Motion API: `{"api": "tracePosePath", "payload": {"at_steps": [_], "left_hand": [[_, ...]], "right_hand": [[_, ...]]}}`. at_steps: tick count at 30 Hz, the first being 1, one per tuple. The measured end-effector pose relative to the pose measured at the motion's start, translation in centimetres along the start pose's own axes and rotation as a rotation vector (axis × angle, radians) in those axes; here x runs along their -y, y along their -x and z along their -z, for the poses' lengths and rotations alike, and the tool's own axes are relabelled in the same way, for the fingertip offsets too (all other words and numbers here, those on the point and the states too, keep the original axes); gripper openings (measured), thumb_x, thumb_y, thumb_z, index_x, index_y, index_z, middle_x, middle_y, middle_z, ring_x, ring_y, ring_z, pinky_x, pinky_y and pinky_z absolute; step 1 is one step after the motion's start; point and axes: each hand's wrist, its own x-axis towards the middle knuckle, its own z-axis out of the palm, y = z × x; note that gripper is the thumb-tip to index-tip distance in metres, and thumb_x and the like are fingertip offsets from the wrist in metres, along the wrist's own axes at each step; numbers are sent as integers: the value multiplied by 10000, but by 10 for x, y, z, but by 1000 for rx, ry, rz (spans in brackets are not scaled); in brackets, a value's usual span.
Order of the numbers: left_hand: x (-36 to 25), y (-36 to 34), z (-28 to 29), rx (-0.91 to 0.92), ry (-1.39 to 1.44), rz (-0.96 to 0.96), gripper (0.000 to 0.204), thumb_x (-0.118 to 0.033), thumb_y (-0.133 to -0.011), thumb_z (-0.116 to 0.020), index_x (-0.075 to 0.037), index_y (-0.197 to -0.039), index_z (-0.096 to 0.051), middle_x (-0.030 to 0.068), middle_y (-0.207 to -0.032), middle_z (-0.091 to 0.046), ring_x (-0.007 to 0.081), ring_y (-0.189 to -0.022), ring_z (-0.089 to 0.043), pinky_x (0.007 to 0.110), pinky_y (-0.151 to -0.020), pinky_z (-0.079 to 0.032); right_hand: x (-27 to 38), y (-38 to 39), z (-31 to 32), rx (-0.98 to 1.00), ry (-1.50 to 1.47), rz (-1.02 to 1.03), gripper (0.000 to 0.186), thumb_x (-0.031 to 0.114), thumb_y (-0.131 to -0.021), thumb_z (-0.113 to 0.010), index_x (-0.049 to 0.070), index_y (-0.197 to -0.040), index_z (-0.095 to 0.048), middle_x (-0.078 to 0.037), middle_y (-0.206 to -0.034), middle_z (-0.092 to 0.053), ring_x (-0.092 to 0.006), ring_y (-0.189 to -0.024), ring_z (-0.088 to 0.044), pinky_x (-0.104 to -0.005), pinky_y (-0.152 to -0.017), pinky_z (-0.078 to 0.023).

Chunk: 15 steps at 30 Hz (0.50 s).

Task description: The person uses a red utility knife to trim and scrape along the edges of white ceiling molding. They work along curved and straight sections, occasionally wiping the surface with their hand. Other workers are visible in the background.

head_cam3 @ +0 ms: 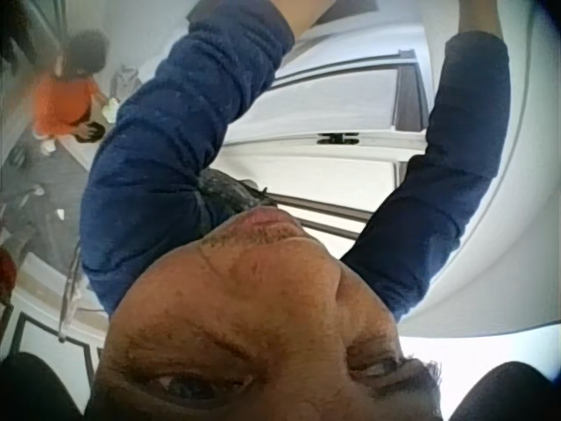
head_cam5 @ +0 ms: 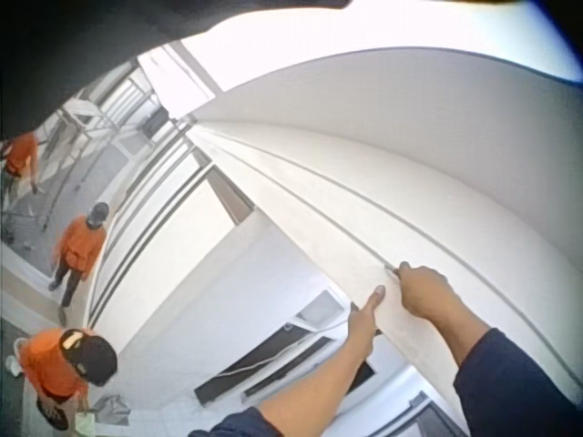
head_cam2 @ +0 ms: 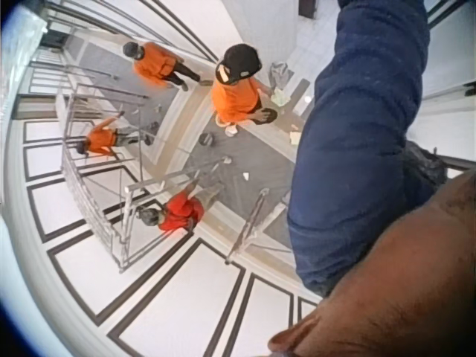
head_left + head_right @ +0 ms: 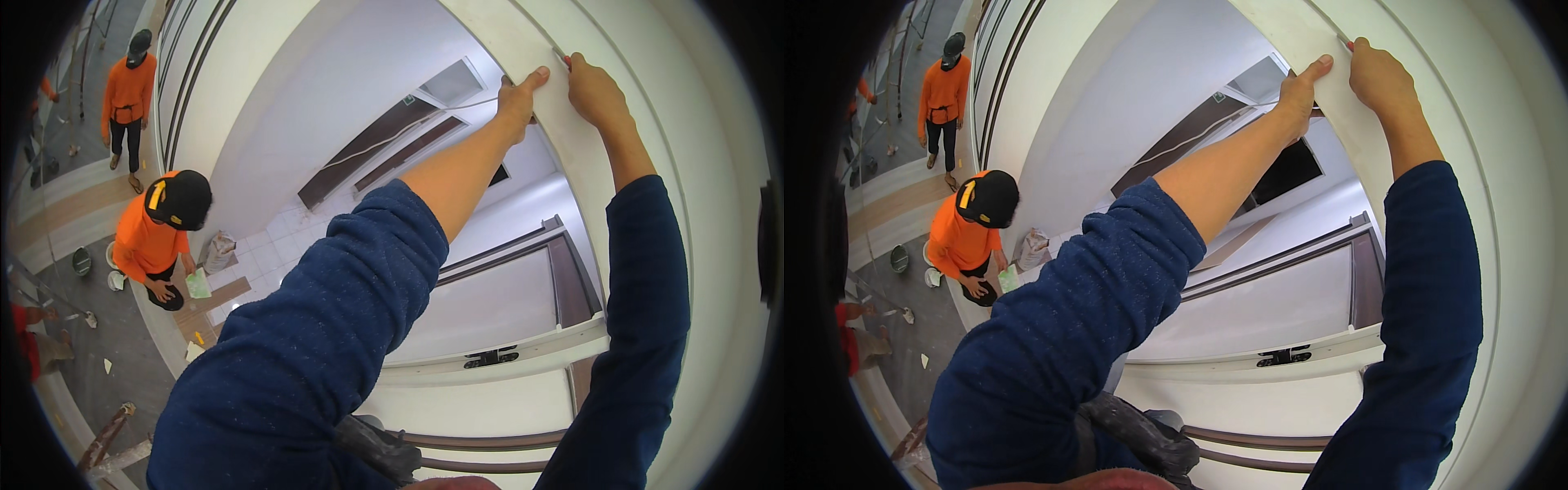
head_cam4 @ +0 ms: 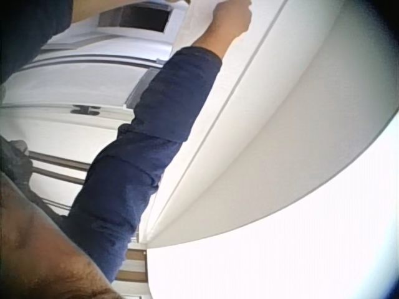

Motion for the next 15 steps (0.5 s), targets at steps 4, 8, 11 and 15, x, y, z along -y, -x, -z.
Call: {"api": "tracePosePath", "payload": {"at_steps": [4,8,11,15], "left_hand": [[1,1,0,-31,-35,3,819,-447,-836,-820,-60,-1430,-409,157,-1251,-635,287,-1040,-678,461,-827,-564],[-3,0,2,6,-8,-18,822,-453,-838,-819,-77,-1438,-401,142,-1244,-634,269,-1042,-669,446,-823,-551],[0,6,-1,-13,-11,-12,811,-457,-840,-820,-92,-1433,-404,130,-1235,-638,253,-1026,-667,432,-793,-537],[2,5,-5,-41,-10,-21,793,-460,-844,-817,-96,-1420,-411,123,-1214,-646,241,-998,-670,419,-764,-528]], "right_hand": [[-2,4,3,20,38,5,332,79,-989,-510,5,-1307,-574,-247,-1093,-741,-402,-1013,-734,-519,-852,-580],[-10,10,-1,-9,-3,8,316,111,-1009,-489,10,-1298,-569,-254,-1086,-739,-418,-1007,-729,-534,-860,-568],[-25,19,-16,-44,-146,-16,305,144,-1029,-472,2,-1284,-563,-265,-1068,-738,-431,-1000,-725,-541,-863,-560],[-29,14,-18,-78,-193,20,304,187,-1051,-461,-18,-1253,-561,-282,-1055,-736,-438,-987,-724,-537,-859,-556]]}}
